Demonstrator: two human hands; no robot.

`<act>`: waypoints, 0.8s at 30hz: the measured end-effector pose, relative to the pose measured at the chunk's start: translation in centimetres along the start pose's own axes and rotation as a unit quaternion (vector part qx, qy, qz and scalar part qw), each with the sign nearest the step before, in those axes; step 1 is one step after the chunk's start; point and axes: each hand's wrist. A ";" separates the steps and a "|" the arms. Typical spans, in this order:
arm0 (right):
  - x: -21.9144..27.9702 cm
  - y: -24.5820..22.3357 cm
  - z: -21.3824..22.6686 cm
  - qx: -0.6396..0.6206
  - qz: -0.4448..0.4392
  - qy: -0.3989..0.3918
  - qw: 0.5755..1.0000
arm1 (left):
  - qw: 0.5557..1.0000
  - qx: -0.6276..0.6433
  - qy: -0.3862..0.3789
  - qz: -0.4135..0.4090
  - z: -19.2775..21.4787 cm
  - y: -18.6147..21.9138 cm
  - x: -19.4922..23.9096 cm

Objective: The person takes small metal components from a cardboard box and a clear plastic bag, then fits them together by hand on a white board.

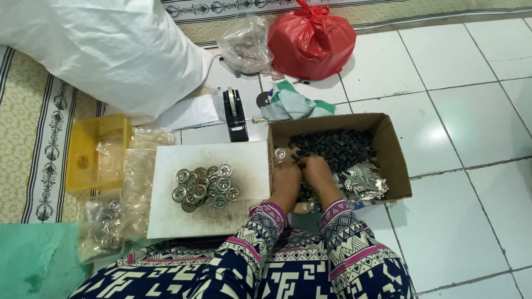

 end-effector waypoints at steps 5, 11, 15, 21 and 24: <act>-0.8 0.8 0.7 -0.049 0.003 0.072 0.996 | 0.996 0.082 0.038 0.028 9.6 -1.1 -1.4; 0.1 -2.7 4.4 -0.228 -0.059 0.159 0.959 | 0.924 0.359 0.011 0.128 17.8 -5.0 -4.0; 0.3 -5.9 4.8 -0.413 -0.070 0.159 0.894 | 0.913 0.384 0.043 0.130 21.4 -8.6 -5.1; 2.4 -13.0 4.1 -0.522 -0.083 0.091 0.844 | 0.905 0.399 -0.001 0.148 27.2 -13.6 -2.5; 2.7 -14.8 1.7 -0.536 -0.053 0.038 0.842 | 0.885 0.430 -0.009 0.179 29.2 -16.3 -0.1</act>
Point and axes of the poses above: each hand's wrist, its own x-axis away from the middle knuckle, its own z-axis out of the back of the hand, y = z × x, and after that the axes turned 3 degrees about y, right-handed
